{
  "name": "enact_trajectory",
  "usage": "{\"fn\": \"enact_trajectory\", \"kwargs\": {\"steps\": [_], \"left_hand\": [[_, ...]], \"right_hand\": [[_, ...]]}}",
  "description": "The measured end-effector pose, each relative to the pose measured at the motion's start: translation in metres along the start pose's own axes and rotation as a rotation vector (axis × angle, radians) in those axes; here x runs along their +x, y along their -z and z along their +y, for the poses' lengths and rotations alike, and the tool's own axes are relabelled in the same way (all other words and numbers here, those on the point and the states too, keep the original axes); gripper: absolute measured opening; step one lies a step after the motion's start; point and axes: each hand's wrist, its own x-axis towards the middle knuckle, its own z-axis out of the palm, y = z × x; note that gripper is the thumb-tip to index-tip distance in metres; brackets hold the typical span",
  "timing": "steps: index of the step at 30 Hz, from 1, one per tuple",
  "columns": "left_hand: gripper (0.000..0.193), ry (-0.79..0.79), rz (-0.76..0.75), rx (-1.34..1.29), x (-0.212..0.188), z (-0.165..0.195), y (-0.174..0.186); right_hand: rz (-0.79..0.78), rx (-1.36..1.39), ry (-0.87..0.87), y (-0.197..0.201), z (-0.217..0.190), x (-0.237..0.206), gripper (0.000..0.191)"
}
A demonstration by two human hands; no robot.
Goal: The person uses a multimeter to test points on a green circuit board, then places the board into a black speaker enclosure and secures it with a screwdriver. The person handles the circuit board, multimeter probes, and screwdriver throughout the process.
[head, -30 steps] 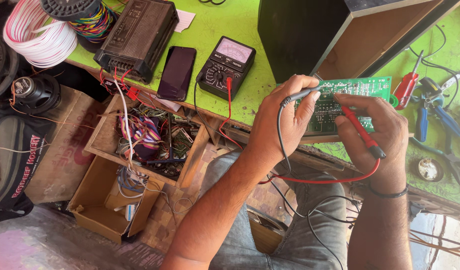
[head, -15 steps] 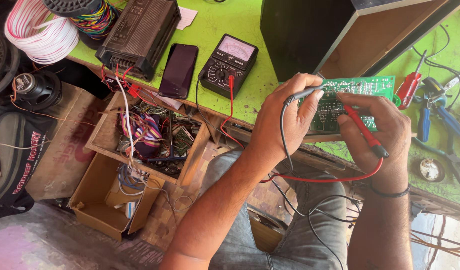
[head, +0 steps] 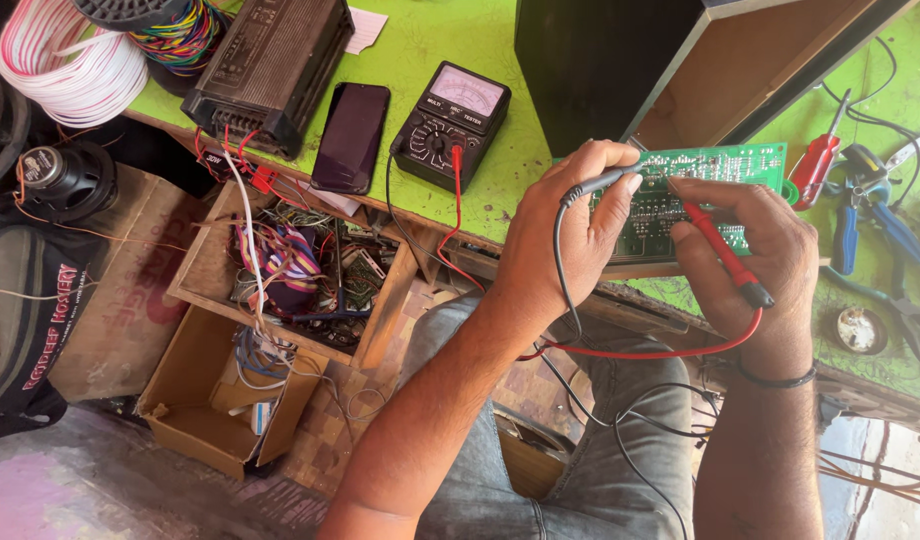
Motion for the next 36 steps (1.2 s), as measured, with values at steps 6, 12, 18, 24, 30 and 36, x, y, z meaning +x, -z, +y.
{"fn": "enact_trajectory", "kwargs": {"steps": [6, 12, 18, 24, 30, 36], "left_hand": [[0.017, 0.010, 0.000, 0.001, 0.000, -0.001, 0.001], [0.017, 0.012, 0.000, -0.003, 0.000, 0.000, 0.000], [0.018, 0.033, -0.010, -0.011, -0.001, 0.000, 0.000], [0.017, 0.007, -0.003, 0.002, -0.001, -0.001, 0.000], [0.017, -0.123, 0.035, 0.130, -0.002, -0.004, 0.002], [0.027, -0.141, -0.237, 0.295, -0.003, -0.018, -0.006]], "right_hand": [[-0.004, -0.003, 0.006, -0.001, 0.001, 0.001, 0.029], [0.003, 0.031, -0.007, 0.001, 0.000, 0.000, 0.027], [0.021, 0.043, -0.005, 0.000, 0.000, -0.001, 0.027], [0.040, 0.030, 0.020, 0.001, -0.012, 0.006, 0.026], [0.149, -0.385, 0.426, -0.015, -0.019, 0.016, 0.035], [0.108, -0.308, 0.358, -0.014, -0.007, 0.016, 0.024]]}}
